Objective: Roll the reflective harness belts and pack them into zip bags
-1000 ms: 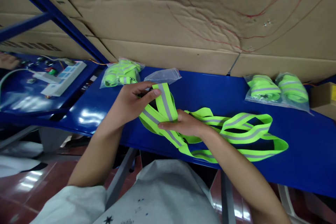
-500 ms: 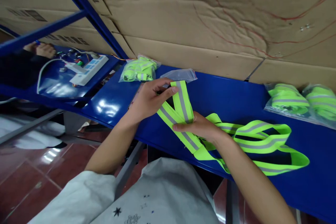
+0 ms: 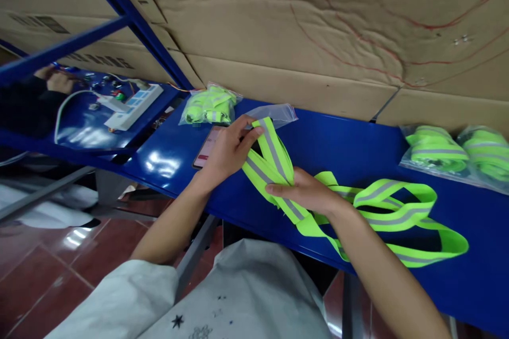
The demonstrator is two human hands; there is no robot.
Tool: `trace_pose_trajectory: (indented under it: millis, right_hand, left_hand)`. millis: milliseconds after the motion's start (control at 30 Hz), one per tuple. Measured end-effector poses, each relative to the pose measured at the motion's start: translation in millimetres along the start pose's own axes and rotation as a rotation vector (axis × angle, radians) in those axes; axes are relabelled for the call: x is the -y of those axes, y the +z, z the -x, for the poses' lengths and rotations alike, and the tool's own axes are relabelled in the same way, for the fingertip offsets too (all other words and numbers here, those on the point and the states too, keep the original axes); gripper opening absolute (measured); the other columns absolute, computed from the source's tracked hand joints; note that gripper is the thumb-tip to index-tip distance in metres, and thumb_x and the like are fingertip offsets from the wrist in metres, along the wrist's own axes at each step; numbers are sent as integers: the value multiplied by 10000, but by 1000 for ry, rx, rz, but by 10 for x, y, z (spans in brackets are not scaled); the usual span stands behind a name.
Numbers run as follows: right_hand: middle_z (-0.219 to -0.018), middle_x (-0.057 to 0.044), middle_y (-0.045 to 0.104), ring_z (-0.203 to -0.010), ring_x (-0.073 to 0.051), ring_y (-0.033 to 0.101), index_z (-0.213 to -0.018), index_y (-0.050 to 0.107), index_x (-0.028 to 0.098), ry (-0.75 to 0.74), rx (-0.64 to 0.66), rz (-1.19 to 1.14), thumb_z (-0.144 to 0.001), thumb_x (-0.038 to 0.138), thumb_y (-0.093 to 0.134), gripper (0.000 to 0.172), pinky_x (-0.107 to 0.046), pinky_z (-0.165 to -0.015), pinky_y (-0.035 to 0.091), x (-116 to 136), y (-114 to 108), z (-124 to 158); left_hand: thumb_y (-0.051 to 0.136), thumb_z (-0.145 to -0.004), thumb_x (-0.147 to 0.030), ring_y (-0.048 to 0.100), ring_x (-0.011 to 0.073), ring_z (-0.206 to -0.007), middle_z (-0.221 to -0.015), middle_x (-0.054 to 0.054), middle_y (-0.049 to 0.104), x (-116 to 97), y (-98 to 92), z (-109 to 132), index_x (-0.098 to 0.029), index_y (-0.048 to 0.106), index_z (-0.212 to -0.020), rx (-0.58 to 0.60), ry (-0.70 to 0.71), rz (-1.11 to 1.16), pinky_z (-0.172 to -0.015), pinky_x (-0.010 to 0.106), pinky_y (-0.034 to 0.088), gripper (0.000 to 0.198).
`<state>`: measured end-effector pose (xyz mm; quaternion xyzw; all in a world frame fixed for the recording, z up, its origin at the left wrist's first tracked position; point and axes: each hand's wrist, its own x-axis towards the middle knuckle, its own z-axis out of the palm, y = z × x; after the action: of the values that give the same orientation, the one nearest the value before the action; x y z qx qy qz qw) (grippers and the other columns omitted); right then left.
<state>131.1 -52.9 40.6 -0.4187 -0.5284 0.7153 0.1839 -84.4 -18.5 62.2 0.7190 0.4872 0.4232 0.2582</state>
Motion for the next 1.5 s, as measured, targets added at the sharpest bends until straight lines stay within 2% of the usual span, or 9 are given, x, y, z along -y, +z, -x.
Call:
trace_pose_trajectory:
  millis: [267,567,633,733,967,1133,1200,1333,1500]
  right_hand:
    - [-1011,-93,778,-720,-149,700,-1066,759,150,37,267,-10,-860,606,748,500,-249,-630,563,16,-72,-8]
    - [-995,-66,778,-806,-183,721,-1203,729,187,10,72,149,-916,609,676,513,-245,-660,554,-73,-72,-72]
    - [-927,-70,775,-772,-185,720,-1147,743,162,38,81,156,-917,597,674,496,-242,-631,540,-61,-47,-84]
    - [-890,-74,771,-714,-178,706,-1060,755,138,70,138,113,-904,589,684,483,-249,-608,532,-42,-22,-91]
    - [-827,-41,746,-726,-182,684,-1062,735,168,63,34,201,-928,551,666,412,-271,-652,523,-56,-50,-105]
    - [-845,-50,739,-777,-218,683,-1013,732,176,32,5,339,-932,566,651,406,-319,-721,533,-70,-56,-119]
    - [-902,-53,743,-858,-231,688,-981,734,172,-35,12,392,-933,530,654,370,-331,-793,534,-104,-39,-149]
    - [-1098,-53,748,-980,-224,695,-1097,720,171,-125,43,348,-916,428,671,318,-327,-861,545,-157,9,-190]
    - [-1021,-60,788,-915,-202,739,-1038,758,148,5,280,208,-884,347,703,259,-277,-797,558,-69,-24,-91]
  left_hand:
    - [720,-895,-552,492,97,-576,-688,-12,547,-24,-4,53,-174,610,-813,109,-377,674,-519,215,383,403]
    - [859,-784,-463,617,105,-650,-788,-15,664,272,349,221,-183,677,-992,78,-719,1028,-594,203,516,394]
    - [836,-794,-486,632,138,-642,-779,10,681,265,389,253,-175,686,-970,167,-762,1058,-583,243,530,387]
    - [788,-812,-560,645,177,-652,-781,49,701,210,446,291,-159,720,-986,249,-724,1042,-589,287,537,442]
    - [706,-922,-477,635,134,-812,-988,41,716,281,535,341,-178,730,-1103,-21,-346,548,-713,221,482,350]
    - [452,-999,-670,556,144,-641,-735,25,628,152,375,416,-151,678,-877,256,-422,470,-594,259,433,579]
    - [521,-985,-644,552,141,-686,-761,9,610,75,379,471,-163,652,-936,280,-358,383,-628,254,421,501]
    - [670,-932,-550,487,114,-667,-700,-28,519,40,497,547,-178,568,-840,120,-242,234,-612,239,361,397]
    - [709,-898,-501,449,110,-626,-669,-22,521,63,479,461,-173,611,-789,95,-257,262,-580,240,354,359]
